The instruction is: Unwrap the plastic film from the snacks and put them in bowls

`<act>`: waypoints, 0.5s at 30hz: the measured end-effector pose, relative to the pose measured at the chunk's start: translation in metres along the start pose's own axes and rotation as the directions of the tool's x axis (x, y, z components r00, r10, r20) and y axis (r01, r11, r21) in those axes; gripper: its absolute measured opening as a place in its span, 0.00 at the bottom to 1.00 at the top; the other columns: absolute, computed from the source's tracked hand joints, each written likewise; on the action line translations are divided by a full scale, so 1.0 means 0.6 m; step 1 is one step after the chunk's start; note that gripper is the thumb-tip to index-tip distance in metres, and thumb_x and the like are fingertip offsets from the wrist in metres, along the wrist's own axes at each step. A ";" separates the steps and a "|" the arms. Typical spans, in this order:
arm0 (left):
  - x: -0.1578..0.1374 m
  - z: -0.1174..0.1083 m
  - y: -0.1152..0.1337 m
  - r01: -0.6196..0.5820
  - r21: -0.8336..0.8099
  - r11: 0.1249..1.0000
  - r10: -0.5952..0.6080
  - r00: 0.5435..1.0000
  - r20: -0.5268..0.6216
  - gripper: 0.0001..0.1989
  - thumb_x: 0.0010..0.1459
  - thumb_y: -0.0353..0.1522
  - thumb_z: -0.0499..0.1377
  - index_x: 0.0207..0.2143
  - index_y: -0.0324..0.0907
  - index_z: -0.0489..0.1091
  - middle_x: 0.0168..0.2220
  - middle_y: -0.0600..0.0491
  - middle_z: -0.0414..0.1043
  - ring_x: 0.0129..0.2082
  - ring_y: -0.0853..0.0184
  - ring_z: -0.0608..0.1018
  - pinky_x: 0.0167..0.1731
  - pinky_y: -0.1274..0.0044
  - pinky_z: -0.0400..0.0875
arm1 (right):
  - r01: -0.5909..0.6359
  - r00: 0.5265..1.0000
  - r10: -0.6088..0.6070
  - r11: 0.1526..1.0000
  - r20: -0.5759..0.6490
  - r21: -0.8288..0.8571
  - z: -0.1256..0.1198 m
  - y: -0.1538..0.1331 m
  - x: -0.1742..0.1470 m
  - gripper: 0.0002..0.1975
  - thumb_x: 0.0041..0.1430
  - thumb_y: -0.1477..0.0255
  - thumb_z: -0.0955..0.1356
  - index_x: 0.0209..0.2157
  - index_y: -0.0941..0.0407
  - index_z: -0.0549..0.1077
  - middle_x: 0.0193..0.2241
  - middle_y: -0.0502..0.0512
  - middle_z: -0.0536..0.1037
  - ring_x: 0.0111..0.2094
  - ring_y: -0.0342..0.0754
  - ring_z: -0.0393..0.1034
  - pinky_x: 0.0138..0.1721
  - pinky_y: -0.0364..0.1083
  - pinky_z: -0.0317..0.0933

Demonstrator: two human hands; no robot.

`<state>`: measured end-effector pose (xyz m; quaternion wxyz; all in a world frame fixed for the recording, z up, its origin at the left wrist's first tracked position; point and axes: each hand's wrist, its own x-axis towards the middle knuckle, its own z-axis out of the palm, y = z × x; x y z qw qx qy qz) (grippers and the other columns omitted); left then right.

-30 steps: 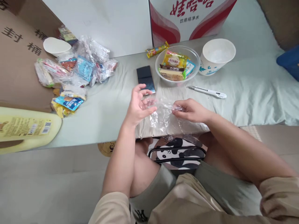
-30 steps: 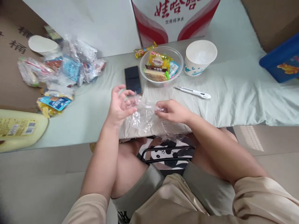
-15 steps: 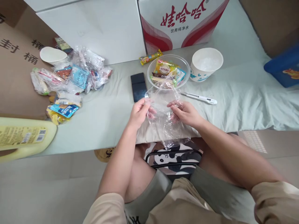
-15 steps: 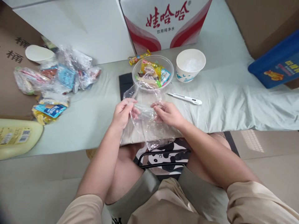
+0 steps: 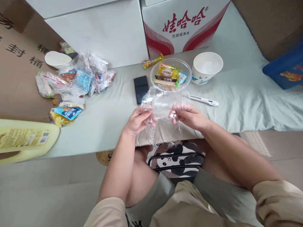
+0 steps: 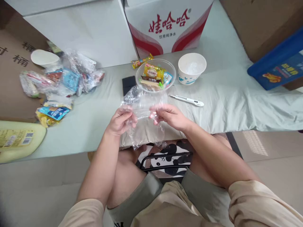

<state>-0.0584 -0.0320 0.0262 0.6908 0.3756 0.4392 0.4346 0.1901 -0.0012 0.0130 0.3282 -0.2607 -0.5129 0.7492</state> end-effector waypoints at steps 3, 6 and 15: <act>-0.002 -0.016 0.003 0.064 -0.014 0.998 -0.061 0.990 0.130 0.18 0.42 0.45 0.69 0.27 0.38 0.74 0.24 0.49 0.78 0.24 0.61 0.80 0.25 0.71 0.77 | -0.017 0.986 0.024 0.999 0.164 -0.047 -0.012 -0.006 0.000 0.15 0.57 0.57 0.73 0.32 0.55 0.81 0.31 0.54 0.81 0.31 0.47 0.75 0.37 0.48 0.71; 0.012 -0.023 -0.010 0.042 0.231 0.972 -0.048 0.999 0.024 0.23 0.50 0.50 0.61 0.22 0.38 0.74 0.23 0.48 0.76 0.25 0.64 0.78 0.27 0.73 0.73 | -0.053 0.990 0.079 0.976 0.117 -0.210 -0.019 -0.008 0.008 0.23 0.61 0.51 0.66 0.29 0.56 0.81 0.34 0.58 0.81 0.36 0.51 0.75 0.39 0.50 0.70; 0.024 -0.007 -0.029 -0.275 0.262 0.925 0.320 0.936 -0.147 0.30 0.43 0.33 0.71 0.48 0.49 0.63 0.38 0.58 0.75 0.30 0.73 0.76 0.33 0.79 0.71 | -0.103 0.963 -0.006 0.915 -0.269 -0.390 -0.004 0.006 0.011 0.34 0.49 0.64 0.76 0.54 0.52 0.61 0.38 0.53 0.78 0.31 0.47 0.72 0.34 0.48 0.68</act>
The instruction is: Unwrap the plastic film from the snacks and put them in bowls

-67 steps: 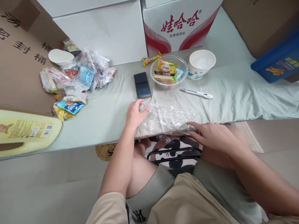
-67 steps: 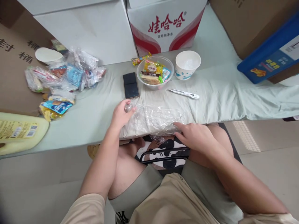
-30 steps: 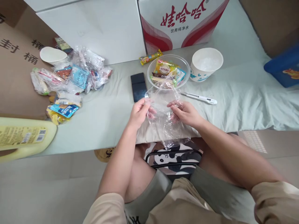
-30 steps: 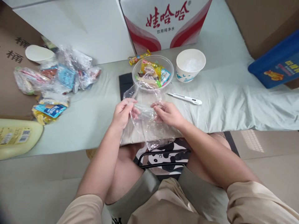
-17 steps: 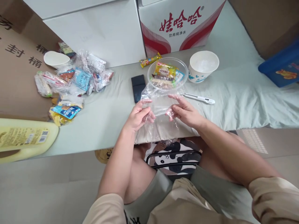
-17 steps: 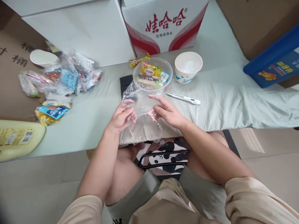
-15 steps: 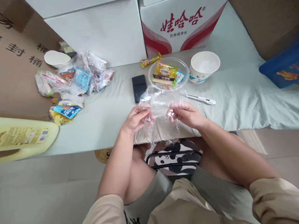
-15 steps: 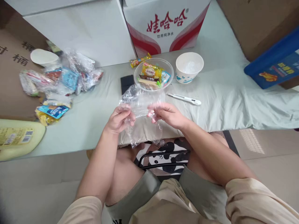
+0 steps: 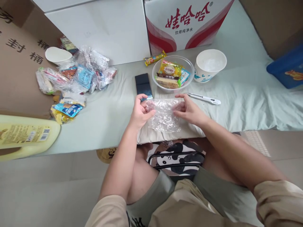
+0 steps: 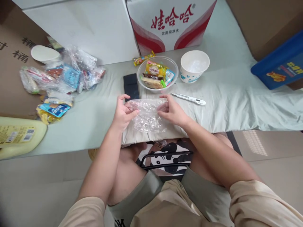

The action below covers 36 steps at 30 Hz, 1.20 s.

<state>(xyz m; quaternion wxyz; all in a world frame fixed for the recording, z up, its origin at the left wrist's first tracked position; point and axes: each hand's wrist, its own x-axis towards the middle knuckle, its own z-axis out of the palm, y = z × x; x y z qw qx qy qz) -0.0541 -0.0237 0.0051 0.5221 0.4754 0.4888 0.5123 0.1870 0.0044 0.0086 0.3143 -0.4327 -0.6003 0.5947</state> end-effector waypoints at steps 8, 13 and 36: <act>-0.009 0.020 0.010 0.331 -0.077 0.941 -0.318 0.937 0.147 0.20 0.45 0.36 0.71 0.39 0.40 0.71 0.36 0.49 0.81 0.35 0.63 0.82 0.38 0.72 0.75 | 0.140 0.988 -0.120 0.964 -0.101 0.227 0.008 0.000 0.001 0.40 0.48 0.54 0.77 0.59 0.45 0.61 0.47 0.54 0.77 0.42 0.51 0.75 0.43 0.52 0.70; -0.010 0.026 0.013 0.247 -0.135 0.960 -0.225 0.962 0.157 0.24 0.45 0.35 0.72 0.45 0.43 0.70 0.40 0.52 0.81 0.38 0.63 0.84 0.40 0.73 0.76 | 0.092 0.995 -0.086 0.987 -0.052 0.130 0.016 -0.002 -0.001 0.17 0.54 0.57 0.74 0.38 0.53 0.70 0.42 0.56 0.80 0.42 0.49 0.76 0.45 0.51 0.70; -0.016 0.018 -0.003 -0.123 0.525 0.842 0.215 0.970 -0.118 0.23 0.50 0.29 0.64 0.50 0.46 0.67 0.40 0.52 0.69 0.36 0.66 0.72 0.38 0.74 0.67 | -0.052 0.950 0.040 0.998 -0.309 -0.031 0.026 -0.015 -0.012 0.25 0.47 0.67 0.72 0.48 0.51 0.64 0.26 0.44 0.73 0.23 0.44 0.63 0.28 0.45 0.57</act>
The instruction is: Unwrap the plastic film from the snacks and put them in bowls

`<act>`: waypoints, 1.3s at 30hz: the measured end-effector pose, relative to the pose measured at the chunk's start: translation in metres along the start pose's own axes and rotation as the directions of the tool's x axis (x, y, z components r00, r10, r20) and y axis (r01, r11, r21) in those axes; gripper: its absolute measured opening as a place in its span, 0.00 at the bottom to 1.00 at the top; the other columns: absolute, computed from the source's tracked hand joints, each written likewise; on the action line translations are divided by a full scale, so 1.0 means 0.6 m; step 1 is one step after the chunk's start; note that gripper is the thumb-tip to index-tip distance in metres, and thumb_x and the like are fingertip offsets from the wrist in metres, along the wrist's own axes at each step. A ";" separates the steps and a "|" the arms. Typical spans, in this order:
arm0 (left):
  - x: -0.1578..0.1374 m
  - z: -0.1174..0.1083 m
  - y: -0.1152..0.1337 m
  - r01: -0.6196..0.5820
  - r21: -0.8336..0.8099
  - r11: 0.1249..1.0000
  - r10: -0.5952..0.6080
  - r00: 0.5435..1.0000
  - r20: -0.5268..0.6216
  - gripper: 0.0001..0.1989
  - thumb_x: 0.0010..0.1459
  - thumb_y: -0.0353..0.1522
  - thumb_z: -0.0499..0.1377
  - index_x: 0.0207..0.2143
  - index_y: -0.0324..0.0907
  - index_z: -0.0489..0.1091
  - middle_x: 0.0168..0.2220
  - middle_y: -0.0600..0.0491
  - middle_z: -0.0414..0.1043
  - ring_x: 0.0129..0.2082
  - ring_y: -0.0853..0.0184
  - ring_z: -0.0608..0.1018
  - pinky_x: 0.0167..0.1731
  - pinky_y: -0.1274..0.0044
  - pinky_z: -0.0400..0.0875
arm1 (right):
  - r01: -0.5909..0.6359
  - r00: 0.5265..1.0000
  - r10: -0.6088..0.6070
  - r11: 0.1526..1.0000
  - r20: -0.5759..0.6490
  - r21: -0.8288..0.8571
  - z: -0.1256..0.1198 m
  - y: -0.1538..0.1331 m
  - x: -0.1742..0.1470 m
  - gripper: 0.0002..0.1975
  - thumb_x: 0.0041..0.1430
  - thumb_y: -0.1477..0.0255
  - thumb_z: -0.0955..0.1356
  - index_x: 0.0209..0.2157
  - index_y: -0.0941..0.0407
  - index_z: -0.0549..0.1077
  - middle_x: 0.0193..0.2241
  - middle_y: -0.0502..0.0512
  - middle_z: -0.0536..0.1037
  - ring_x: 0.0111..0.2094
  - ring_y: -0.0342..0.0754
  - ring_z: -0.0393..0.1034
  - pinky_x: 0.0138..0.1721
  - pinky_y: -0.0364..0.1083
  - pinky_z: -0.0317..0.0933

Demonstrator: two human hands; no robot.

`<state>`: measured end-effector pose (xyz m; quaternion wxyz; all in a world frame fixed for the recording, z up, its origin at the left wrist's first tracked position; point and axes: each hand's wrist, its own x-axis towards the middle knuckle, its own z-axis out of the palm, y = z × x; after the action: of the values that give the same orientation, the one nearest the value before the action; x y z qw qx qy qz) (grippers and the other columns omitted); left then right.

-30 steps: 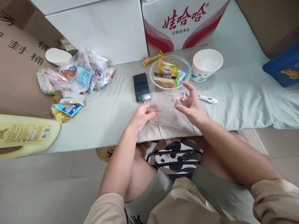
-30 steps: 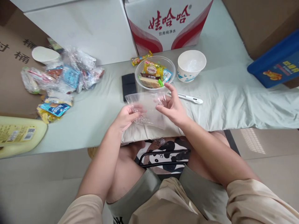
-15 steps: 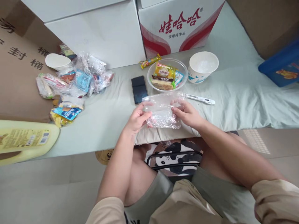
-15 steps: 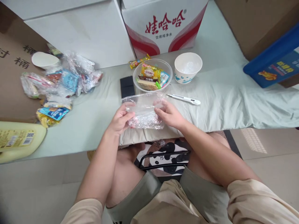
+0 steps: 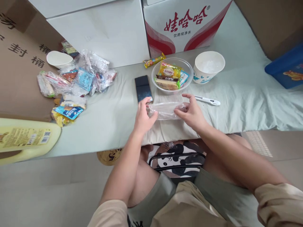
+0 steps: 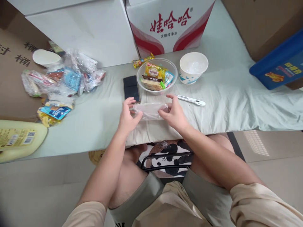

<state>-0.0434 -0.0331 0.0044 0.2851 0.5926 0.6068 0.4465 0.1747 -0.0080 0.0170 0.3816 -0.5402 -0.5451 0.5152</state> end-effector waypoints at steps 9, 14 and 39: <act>-0.015 0.038 0.022 0.108 -0.252 0.962 -0.021 0.946 0.323 0.26 0.55 0.48 0.66 0.50 0.43 0.69 0.48 0.46 0.76 0.48 0.59 0.77 0.46 0.71 0.71 | 0.193 0.962 -0.209 0.976 0.174 0.104 0.017 -0.002 -0.018 0.13 0.59 0.57 0.69 0.35 0.52 0.69 0.35 0.52 0.76 0.34 0.48 0.69 0.40 0.49 0.65; -0.012 0.046 0.038 0.089 -0.289 0.953 -0.003 0.958 0.286 0.24 0.59 0.54 0.61 0.32 0.42 0.71 0.27 0.54 0.69 0.29 0.68 0.71 0.30 0.75 0.66 | 0.182 0.965 -0.197 0.978 0.171 0.098 0.017 -0.004 -0.025 0.16 0.60 0.54 0.69 0.38 0.52 0.71 0.33 0.53 0.75 0.32 0.48 0.70 0.37 0.50 0.66; -0.003 0.014 0.054 0.205 -0.388 0.899 -0.008 0.891 0.453 0.12 0.57 0.42 0.59 0.34 0.42 0.70 0.31 0.54 0.72 0.31 0.69 0.72 0.36 0.75 0.67 | 0.383 0.924 -0.250 0.595 0.291 -0.707 -0.168 -0.156 0.333 0.16 0.40 0.84 0.78 0.14 0.56 0.70 0.13 0.46 0.64 0.22 0.44 0.69 0.30 0.50 0.64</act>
<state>-0.0206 -0.0367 0.0288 0.5617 0.5664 0.4465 0.4053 0.2296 0.2139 0.0979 0.1637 -0.4996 -0.8247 0.2085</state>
